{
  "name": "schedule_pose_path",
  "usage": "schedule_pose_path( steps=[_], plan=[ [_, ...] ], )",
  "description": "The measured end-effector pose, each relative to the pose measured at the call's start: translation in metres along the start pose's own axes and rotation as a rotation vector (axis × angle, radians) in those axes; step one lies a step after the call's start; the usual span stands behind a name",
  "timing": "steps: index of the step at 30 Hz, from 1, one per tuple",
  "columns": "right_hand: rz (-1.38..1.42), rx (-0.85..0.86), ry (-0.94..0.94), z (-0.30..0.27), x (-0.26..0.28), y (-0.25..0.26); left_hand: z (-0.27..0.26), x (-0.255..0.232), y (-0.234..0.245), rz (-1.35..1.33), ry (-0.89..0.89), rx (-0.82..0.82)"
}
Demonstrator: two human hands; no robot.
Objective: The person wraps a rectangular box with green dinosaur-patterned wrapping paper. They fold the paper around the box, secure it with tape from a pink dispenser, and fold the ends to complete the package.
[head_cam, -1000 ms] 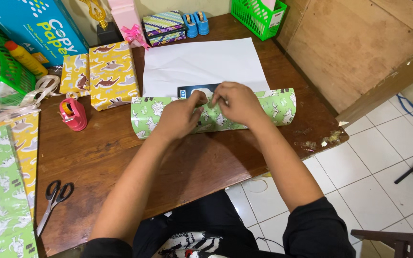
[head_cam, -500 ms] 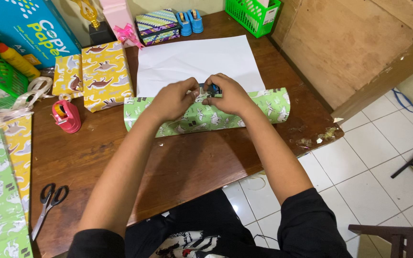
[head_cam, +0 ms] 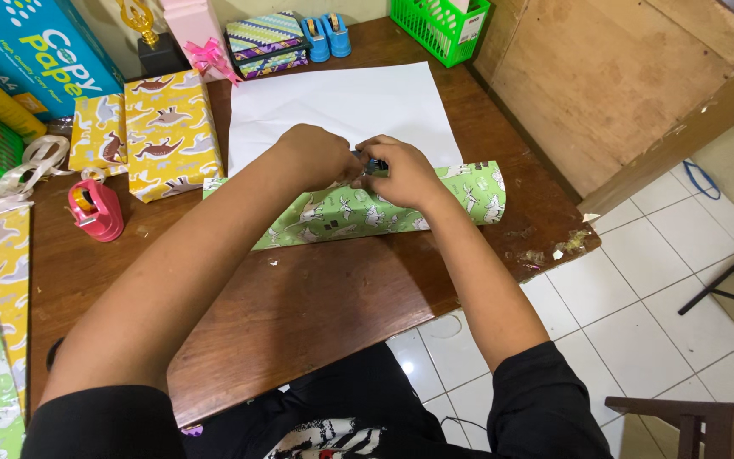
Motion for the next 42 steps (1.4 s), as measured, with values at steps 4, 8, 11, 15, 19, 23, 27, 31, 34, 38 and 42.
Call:
schedule_pose_path(
  steps=[4,8,11,15,19,23,27,31,34,38,42],
  plan=[
    [-0.022,0.036,-0.049,0.001,-0.004,0.0,0.006,-0.002,0.001,0.063,-0.012,0.023],
    [-0.011,0.031,-0.112,0.0,-0.005,0.002,0.011,-0.004,0.001,0.109,-0.015,0.007],
    [0.019,0.017,-0.11,0.0,-0.005,0.003,0.012,-0.005,0.001,0.135,-0.017,-0.009],
    [0.111,-0.005,-0.133,0.001,-0.008,0.002,0.016,-0.004,-0.001,0.094,0.021,0.046],
    [0.114,-0.037,-0.086,0.001,-0.005,0.006,0.017,-0.007,-0.003,0.062,0.044,0.065],
    [0.088,-0.016,-0.141,0.001,-0.007,0.006,0.019,-0.009,-0.001,0.074,0.051,0.044],
    [0.03,-0.01,-0.098,0.003,-0.004,0.007,0.021,-0.01,-0.002,0.096,0.058,0.059],
    [0.015,-0.009,-0.106,0.003,-0.005,0.007,0.022,-0.013,-0.002,0.133,0.046,0.062],
    [-0.012,-0.005,-0.124,0.003,-0.004,0.006,0.024,-0.014,-0.001,0.12,0.056,0.066],
    [-0.02,-0.009,-0.132,0.003,-0.004,0.006,0.025,-0.011,0.0,0.111,0.054,0.055],
    [-0.017,-0.032,-0.07,0.005,0.0,0.008,0.029,-0.005,0.003,0.145,0.073,0.019]
  ],
)
Point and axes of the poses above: each hand's wrist, its own z-axis towards the middle knuckle, its own y-axis out of the back of the hand, x = y × z, the point moved 6 cm from there along z, towards the middle knuckle, and after that the axes turned 8 degrees about z, right-handed, at the moved point
